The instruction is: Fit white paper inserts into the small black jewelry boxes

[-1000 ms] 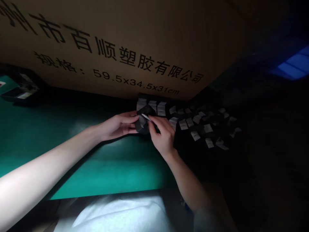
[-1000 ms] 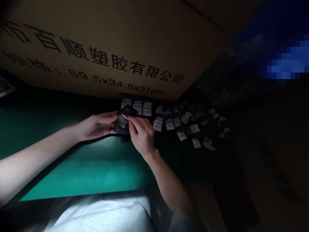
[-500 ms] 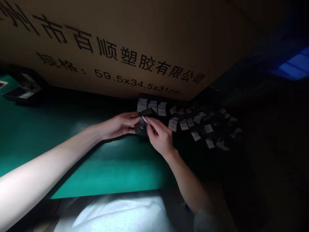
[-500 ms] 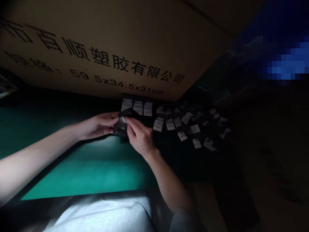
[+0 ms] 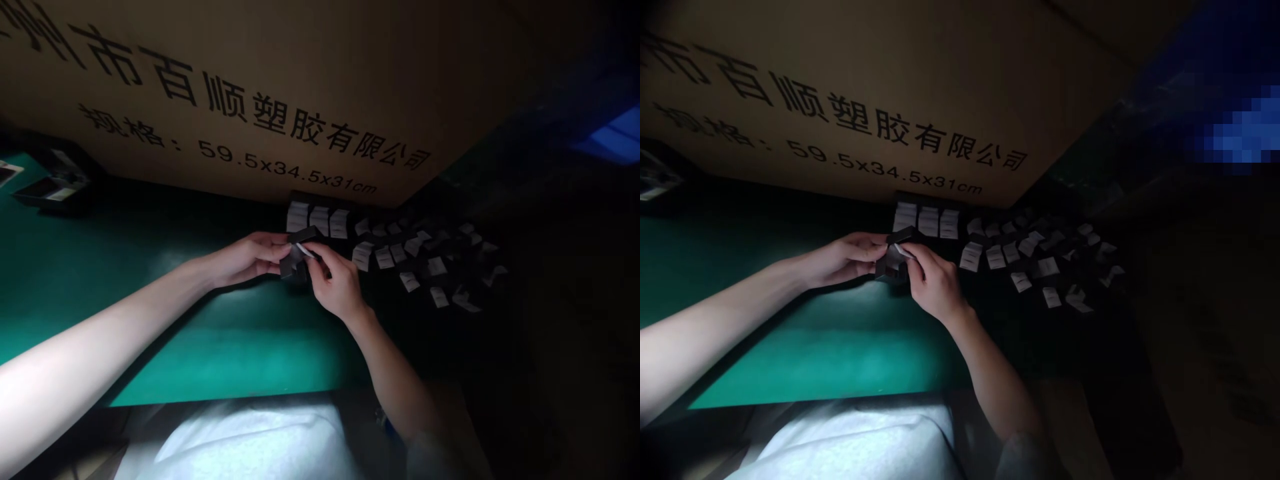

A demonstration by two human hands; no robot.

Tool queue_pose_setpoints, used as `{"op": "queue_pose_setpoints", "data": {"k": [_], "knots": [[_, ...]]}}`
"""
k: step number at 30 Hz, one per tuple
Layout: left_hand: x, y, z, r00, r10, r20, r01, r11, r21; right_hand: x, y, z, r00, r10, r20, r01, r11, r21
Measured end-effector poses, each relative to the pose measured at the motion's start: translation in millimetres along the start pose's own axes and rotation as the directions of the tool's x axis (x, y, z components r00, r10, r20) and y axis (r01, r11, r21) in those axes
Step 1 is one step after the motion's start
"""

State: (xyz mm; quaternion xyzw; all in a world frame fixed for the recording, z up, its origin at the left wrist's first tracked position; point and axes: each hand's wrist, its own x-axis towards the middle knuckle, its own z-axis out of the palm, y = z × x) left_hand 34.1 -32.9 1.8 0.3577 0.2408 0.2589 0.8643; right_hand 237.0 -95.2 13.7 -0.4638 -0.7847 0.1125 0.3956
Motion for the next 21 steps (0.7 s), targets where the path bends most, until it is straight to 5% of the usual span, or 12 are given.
{"op": "queue_pose_setpoints", "data": {"k": [10,16,21], "knots": [[1.1,1.3,-0.4,1.000,-0.005,-0.030,0.004,1.000,-0.026,-3.2,1.8,2.7,1.000,-0.011,0.001,0.011,0.995,-0.099],[0.9,1.7,0.1,0.999,-0.021,-0.025,0.021,0.999,-0.025,-1.0,1.2,3.9,0.974,-0.143,-0.174,0.115,0.980,-0.162],[0.6,0.5,0.3,0.999,-0.032,0.010,0.033,0.998,-0.044,-0.3,0.2,3.5,0.959,-0.091,-0.269,0.039,0.981,-0.191]]}}
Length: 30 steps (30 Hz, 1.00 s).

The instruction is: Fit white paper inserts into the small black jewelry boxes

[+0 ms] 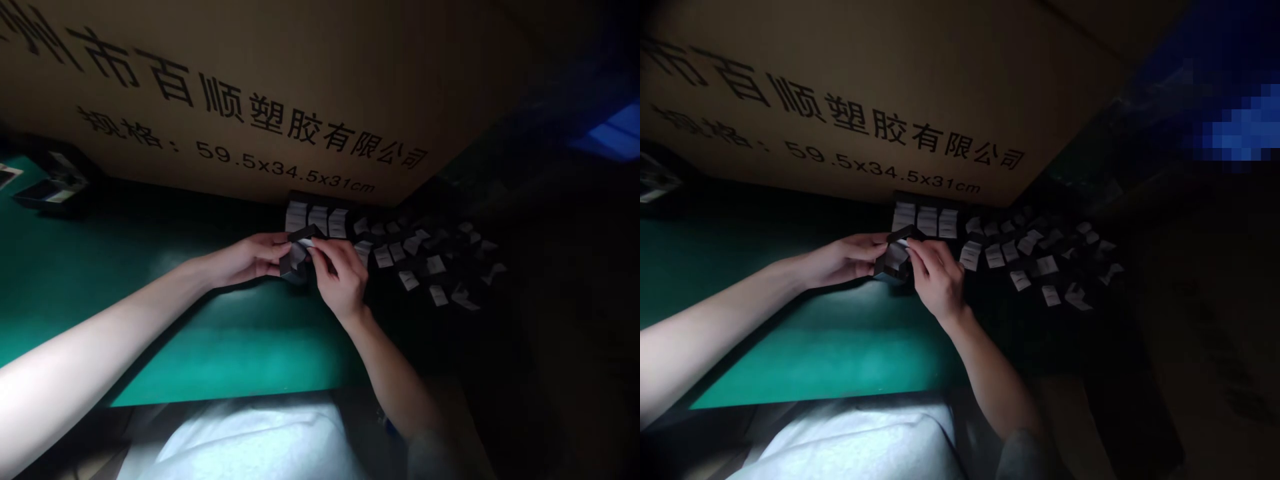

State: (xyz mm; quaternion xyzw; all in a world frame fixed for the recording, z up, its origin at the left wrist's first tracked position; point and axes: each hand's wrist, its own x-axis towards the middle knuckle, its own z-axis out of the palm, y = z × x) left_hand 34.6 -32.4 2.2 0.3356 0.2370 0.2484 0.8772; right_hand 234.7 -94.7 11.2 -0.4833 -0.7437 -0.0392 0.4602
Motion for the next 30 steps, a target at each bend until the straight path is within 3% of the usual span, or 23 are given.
{"op": "queue_pose_setpoints", "data": {"k": [3,9,14,21,30], "knots": [[0,0,-0.2,1.000,0.008,-0.007,-0.008,1.000,-0.023,-1,1,0,0.999,0.030,0.045,-0.030,1.000,0.006],[0,0,-0.6,1.000,0.005,0.013,-0.004,1.000,-0.017,0,2,2,1.000,-0.013,-0.004,0.013,1.000,-0.016],[0,0,-0.1,1.000,0.010,0.020,-0.010,1.000,-0.002,0,2,1,0.997,0.031,0.065,-0.027,0.998,-0.059],[-1,1,-0.3,1.000,0.020,0.019,-0.020,1.000,-0.014,-4,7,5,0.990,-0.058,0.127,0.074,0.990,-0.120],[-3,4,1.2,1.000,0.001,-0.017,-0.001,1.000,0.020,-10,14,5,0.971,0.000,0.241,0.038,0.987,-0.154]]}}
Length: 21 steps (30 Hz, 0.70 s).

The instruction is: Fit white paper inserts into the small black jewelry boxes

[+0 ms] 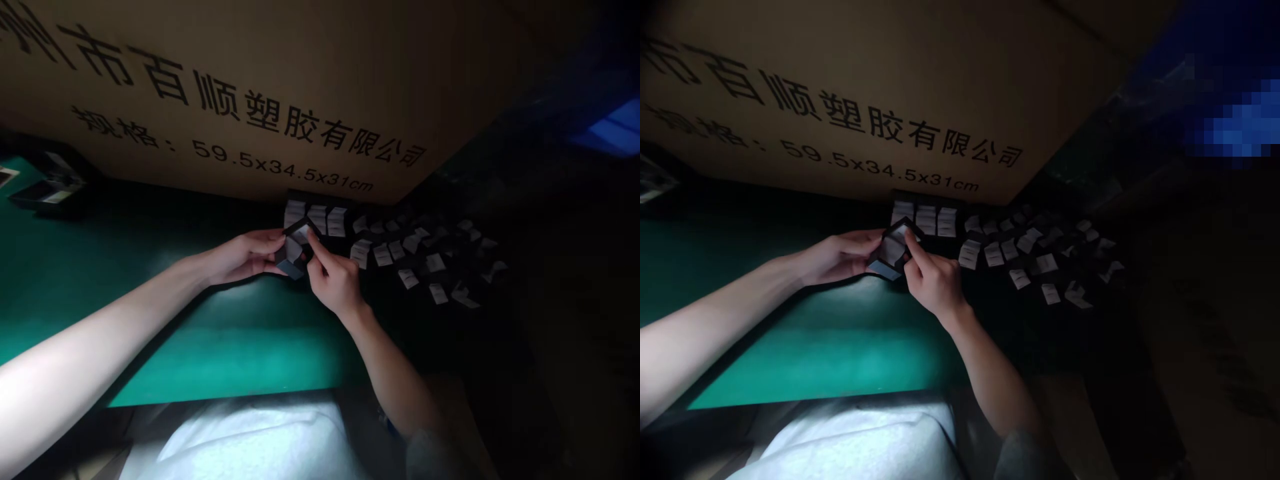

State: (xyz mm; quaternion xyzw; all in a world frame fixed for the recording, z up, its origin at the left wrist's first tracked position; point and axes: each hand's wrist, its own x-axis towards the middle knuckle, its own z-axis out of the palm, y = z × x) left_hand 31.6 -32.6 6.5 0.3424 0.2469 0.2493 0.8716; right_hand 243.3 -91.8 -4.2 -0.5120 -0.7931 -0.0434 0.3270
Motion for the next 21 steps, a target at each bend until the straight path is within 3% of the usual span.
{"op": "queue_pose_setpoints", "data": {"k": [5,21], "knots": [[-0.4,1.9,-1.8,1.000,0.025,-0.006,-0.026,0.999,-0.037,-0.6,0.5,2.6,0.997,-0.005,0.073,0.008,0.999,-0.039],[-2.1,6.2,-1.8,1.000,-0.013,-0.022,0.011,0.993,-0.114,3.2,-2.3,-2.7,0.998,-0.015,0.061,0.018,0.998,-0.059]]}}
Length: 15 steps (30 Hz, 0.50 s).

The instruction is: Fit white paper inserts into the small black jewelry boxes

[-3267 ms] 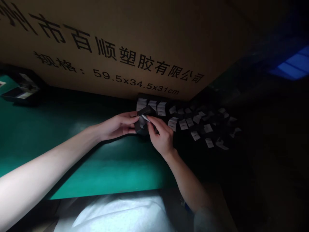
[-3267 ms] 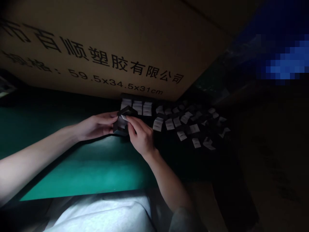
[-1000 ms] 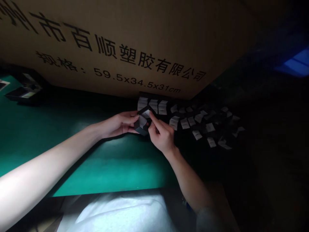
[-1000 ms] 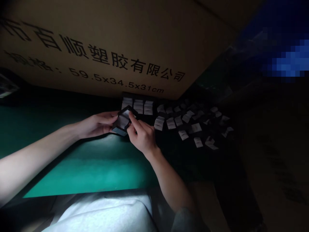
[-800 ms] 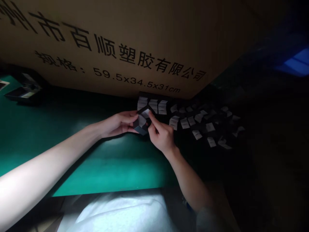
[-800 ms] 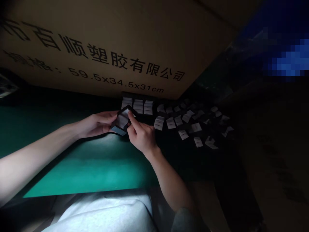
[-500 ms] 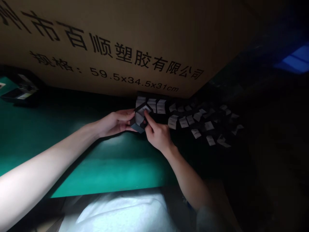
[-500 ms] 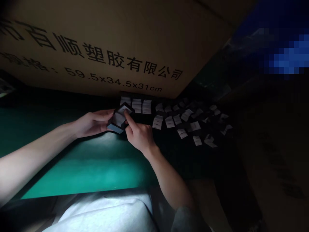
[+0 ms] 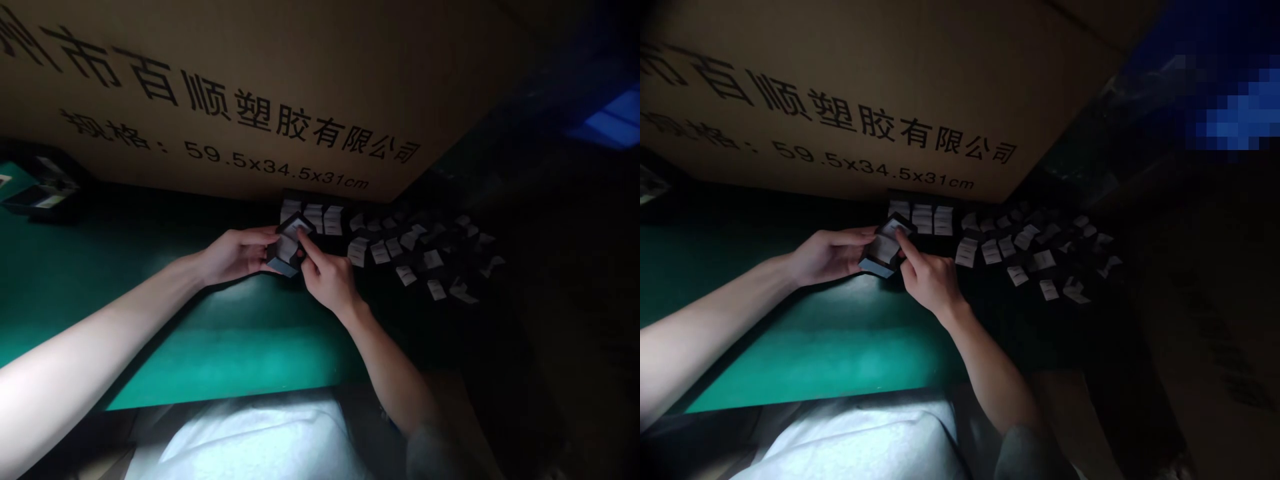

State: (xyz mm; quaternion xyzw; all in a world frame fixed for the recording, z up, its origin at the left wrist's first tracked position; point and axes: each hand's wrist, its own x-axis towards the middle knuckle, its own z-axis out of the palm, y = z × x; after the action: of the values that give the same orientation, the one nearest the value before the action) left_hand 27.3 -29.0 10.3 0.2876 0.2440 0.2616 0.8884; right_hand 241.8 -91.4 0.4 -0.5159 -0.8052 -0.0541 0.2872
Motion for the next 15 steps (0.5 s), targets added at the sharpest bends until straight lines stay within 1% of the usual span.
{"op": "queue_pose_setpoints", "data": {"k": [3,8,11,15], "knots": [[2.2,-1.0,-0.7,1.000,0.001,-0.025,0.000,1.000,0.017,0.9,-1.7,-1.7,0.999,0.011,0.032,-0.010,1.000,-0.028],[5.9,-2.7,-0.7,0.999,0.001,-0.033,0.001,0.999,0.051,1.4,-2.7,-2.6,0.995,0.031,0.095,-0.025,0.998,-0.059],[6.7,-3.6,-1.5,1.000,0.009,-0.029,-0.007,0.997,0.076,2.2,-3.3,-3.4,0.997,0.034,0.076,-0.032,0.999,-0.027],[6.3,-4.4,-3.8,0.999,0.021,0.023,-0.023,0.996,0.088,3.1,-3.9,-4.0,0.999,0.031,0.029,-0.031,0.999,0.017]]}}
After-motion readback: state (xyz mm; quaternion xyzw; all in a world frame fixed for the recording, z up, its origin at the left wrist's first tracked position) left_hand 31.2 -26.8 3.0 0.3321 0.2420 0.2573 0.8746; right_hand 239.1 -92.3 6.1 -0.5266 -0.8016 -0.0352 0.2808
